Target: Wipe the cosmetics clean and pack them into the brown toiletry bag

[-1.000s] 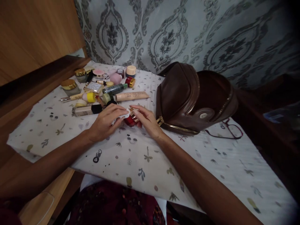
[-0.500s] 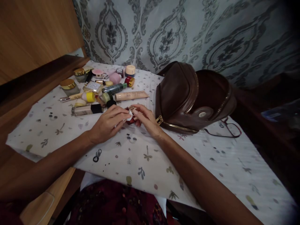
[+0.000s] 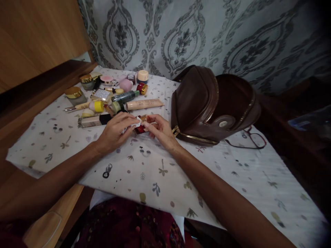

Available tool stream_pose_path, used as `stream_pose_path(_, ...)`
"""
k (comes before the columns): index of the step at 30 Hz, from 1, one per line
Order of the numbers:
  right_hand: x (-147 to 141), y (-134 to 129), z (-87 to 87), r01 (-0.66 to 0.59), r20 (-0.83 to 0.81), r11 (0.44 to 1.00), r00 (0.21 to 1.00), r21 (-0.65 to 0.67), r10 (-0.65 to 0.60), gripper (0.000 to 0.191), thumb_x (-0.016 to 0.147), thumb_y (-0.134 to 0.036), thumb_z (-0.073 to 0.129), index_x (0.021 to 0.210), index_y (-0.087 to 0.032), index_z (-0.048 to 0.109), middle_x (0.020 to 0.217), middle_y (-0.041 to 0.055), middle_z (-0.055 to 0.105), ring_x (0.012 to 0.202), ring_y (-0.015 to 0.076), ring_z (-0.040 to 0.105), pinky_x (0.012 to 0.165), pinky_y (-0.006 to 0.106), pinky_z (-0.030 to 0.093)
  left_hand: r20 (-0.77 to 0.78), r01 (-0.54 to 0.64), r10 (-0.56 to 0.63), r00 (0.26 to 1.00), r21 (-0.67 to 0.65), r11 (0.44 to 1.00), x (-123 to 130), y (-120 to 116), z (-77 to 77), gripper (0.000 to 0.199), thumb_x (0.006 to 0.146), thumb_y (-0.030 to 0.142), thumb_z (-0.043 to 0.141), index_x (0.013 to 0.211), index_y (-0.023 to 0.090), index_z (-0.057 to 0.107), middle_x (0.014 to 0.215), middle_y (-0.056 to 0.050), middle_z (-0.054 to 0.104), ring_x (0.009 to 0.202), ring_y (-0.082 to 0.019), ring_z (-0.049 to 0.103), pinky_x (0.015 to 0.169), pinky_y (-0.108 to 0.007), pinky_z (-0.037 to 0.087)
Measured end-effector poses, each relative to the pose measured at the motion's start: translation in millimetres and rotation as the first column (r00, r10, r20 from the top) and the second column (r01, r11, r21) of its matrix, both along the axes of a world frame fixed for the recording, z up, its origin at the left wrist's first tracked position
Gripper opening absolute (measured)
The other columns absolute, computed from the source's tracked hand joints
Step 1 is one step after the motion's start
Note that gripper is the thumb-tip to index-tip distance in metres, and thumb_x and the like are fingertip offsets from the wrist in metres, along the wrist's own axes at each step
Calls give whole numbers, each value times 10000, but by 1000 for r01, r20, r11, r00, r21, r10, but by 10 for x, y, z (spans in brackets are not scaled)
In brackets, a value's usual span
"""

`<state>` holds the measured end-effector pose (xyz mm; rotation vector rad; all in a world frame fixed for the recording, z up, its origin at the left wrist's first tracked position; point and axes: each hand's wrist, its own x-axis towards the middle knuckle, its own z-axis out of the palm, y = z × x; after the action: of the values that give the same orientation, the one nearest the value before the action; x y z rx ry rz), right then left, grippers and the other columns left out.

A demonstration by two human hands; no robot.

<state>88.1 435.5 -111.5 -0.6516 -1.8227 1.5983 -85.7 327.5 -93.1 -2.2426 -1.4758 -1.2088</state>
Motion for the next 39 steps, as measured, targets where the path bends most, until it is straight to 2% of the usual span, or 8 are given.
stream_pose_path(3,4,-12,18,50,-9,999,999,-12,-51,408,765,-524,724,984,-196,617,831,2,604,657,110,569,510,218,412,-42,17,-15,999,26,1000,27,-14,10,227,956,147,512,1132,186,649,1038,-94,685,966,-191,636,837,-363,540)
stream_pose_path(7,4,-6,37,46,19,999,999,5,-46,492,792,-561,683,1146,-221,643,767,-12,581,627,114,558,494,219,424,-142,41,-33,989,57,998,79,-39,8,252,945,122,518,1166,179,626,1080,-112,681,980,-204,625,842,-376,536)
stream_pose_path(12,4,28,16,48,48,997,998,64,-51,483,834,-614,611,1117,-227,662,767,-4,569,627,117,544,463,210,400,-210,77,-59,976,79,994,111,-52,-13,265,931,116,550,1180,178,615,1086,-116,685,1020,-222,614,853,-388,547)
stream_pose_path(21,36,27,41,-53,21,998,998,25,53,447,788,-559,683,1081,-232,604,849,-9,558,624,99,512,471,209,393,-213,89,-77,974,49,995,68,-50,-2,242,913,98,537,1122,187,619,1059,-98,687,993,-219,613,844,-395,534)
stream_pose_path(29,20,37,-9,47,55,999,997,-14,-46,464,788,-614,657,1006,-211,585,829,10,621,635,121,569,500,226,405,-134,63,-62,989,-1,998,71,-45,15,189,887,92,535,1033,172,624,953,-81,671,875,-190,609,773,-341,532)
stream_pose_path(33,29,11,30,75,93,994,992,82,-83,408,824,-608,619,870,-206,566,778,9,633,679,141,572,582,255,440,-68,70,-69,995,8,998,97,-45,19,208,892,94,523,1047,185,628,947,-70,670,884,-182,623,781,-333,536)
stream_pose_path(36,23,-3,55,53,126,974,989,222,-83,386,867,-579,580,985,-213,621,813,11,645,744,163,579,675,288,467,-62,81,-79,995,28,996,121,-55,22,236,900,91,521,1087,192,622,979,-75,674,906,-182,624,801,-339,541)
stream_pose_path(39,10,-16,70,15,112,944,992,329,-55,379,912,-543,538,1065,-216,653,992,38,679,899,194,608,815,328,466,-127,100,-93,988,52,994,140,-68,26,239,915,101,522,1114,194,617,1014,-88,675,935,-195,623,812,-361,545)
